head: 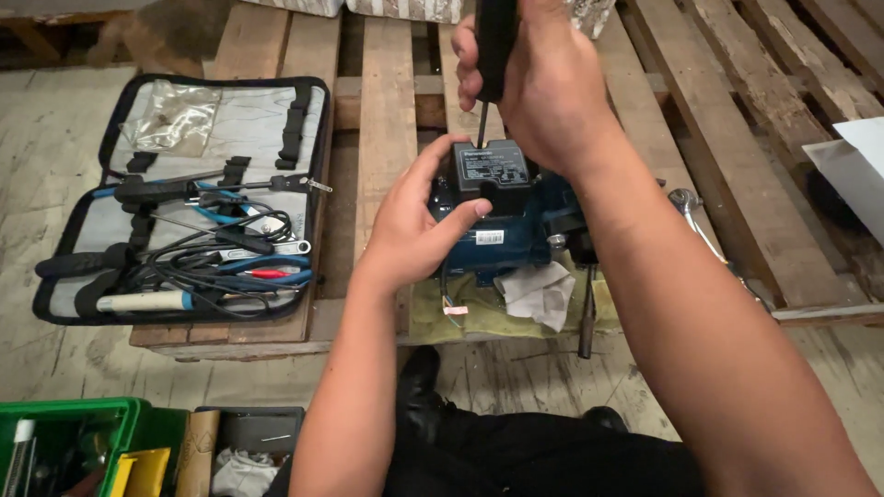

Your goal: Connecting electrical wires to a water pump by removing the terminal cover with a screwdriver and manipulating the internal wiring.

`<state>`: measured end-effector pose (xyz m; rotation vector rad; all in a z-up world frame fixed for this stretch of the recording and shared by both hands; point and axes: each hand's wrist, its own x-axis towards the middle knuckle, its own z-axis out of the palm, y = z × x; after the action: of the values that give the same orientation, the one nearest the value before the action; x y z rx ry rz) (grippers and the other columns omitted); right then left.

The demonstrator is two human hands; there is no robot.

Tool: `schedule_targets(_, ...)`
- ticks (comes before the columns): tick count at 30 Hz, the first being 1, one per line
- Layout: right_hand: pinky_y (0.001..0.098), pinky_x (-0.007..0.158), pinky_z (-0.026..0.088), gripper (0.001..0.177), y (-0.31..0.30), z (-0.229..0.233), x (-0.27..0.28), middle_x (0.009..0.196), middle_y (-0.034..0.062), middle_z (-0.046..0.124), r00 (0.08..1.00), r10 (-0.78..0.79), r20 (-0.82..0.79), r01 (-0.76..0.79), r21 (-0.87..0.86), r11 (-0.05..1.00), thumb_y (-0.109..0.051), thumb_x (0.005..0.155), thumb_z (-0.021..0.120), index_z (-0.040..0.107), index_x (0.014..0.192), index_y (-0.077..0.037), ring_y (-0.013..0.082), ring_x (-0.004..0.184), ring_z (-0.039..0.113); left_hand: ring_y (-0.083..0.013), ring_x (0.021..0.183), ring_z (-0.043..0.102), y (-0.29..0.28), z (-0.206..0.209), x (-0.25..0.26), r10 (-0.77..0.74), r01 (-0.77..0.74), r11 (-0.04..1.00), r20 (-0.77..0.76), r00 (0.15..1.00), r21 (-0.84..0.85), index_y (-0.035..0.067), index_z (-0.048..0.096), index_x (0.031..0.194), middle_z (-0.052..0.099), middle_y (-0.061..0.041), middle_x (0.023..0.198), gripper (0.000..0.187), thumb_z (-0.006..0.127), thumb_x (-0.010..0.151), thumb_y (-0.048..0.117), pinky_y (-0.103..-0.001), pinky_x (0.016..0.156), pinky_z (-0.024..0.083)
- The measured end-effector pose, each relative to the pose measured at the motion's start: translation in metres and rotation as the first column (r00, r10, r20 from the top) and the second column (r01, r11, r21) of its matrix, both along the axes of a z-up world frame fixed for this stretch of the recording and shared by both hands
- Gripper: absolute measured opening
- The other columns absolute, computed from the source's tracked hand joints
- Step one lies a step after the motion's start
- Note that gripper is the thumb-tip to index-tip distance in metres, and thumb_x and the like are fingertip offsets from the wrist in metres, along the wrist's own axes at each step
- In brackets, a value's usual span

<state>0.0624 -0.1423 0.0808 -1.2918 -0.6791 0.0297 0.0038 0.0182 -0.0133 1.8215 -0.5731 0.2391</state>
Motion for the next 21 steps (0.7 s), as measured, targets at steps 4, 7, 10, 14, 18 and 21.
schedule_targets(4,0.0341,0.074,0.058,0.034,-0.006,-0.016,0.008,0.101,0.0064,0.055,0.983,-0.097,0.154,0.104,-0.037,0.994,-0.043,0.108,0.054,0.042,0.125,-0.016,0.0181,0.08,0.058,-0.0106,0.105,0.062,-0.001,-0.002,0.001,0.028,-0.027,1.0,-0.041,0.999,0.012,0.018,0.049,0.143,0.063,-0.003,0.136,0.063,0.07,0.088,0.038,-0.022,0.054,0.051)
schedule_targets(7,0.04,0.086,0.061,0.026,-0.006,-0.014,0.012,0.116,0.0085,0.059,0.988,-0.067,0.137,0.053,0.104,0.993,-0.036,0.108,0.063,0.053,0.124,-0.018,0.0229,0.1,0.067,-0.0148,0.111,0.064,0.001,-0.002,0.002,0.012,-0.013,1.0,0.034,0.999,0.018,0.014,0.048,0.144,0.065,-0.005,0.135,0.062,0.071,0.091,0.037,-0.026,0.084,0.053)
schedule_targets(10,0.0343,0.085,0.054,0.036,-0.004,-0.006,0.006,0.108,0.0061,0.06,0.985,-0.016,0.173,0.008,0.047,0.999,-0.046,0.106,0.05,0.056,0.113,-0.011,0.0185,0.09,0.058,-0.0175,0.114,0.066,0.002,-0.001,0.0,-0.009,0.008,1.0,0.034,0.999,0.014,0.012,0.047,0.144,0.066,-0.006,0.134,0.062,0.07,0.092,0.037,-0.029,0.095,0.051)
schedule_targets(14,0.0318,0.073,0.05,0.042,0.005,0.008,-0.008,0.086,0.0036,0.058,0.997,-0.069,0.022,0.068,0.01,0.998,-0.053,0.097,0.047,0.055,0.098,-0.011,0.0149,0.073,0.052,-0.0107,0.098,0.061,0.002,0.0,0.0,-0.004,0.004,1.0,-0.029,1.0,0.003,0.015,0.047,0.144,0.065,-0.003,0.13,0.063,0.07,0.09,0.037,-0.023,0.068,0.049)
schedule_targets(18,0.0239,0.067,0.05,0.05,0.003,-0.004,0.004,0.073,0.0008,0.051,0.978,-0.167,0.127,0.183,-0.122,0.976,-0.059,0.096,0.054,0.054,0.083,-0.011,0.0104,0.066,0.054,-0.0069,0.085,0.06,0.002,0.005,-0.002,0.007,-0.007,1.0,-0.101,0.995,0.0,0.017,0.047,0.144,0.066,-0.002,0.127,0.064,0.07,0.088,0.037,-0.02,0.05,0.045)
schedule_targets(21,0.0198,0.04,0.043,0.048,0.002,0.001,-0.004,0.09,0.0045,0.076,0.919,-0.38,0.101,0.393,-0.194,0.899,-0.06,0.091,0.061,0.058,0.117,-0.021,0.0072,0.076,0.074,-0.008,0.079,0.058,0.004,0.002,0.0,0.027,-0.024,0.999,-0.086,0.996,0.034,0.017,0.047,0.145,0.064,-0.004,0.129,0.064,0.07,0.088,0.037,-0.021,0.051,0.047)
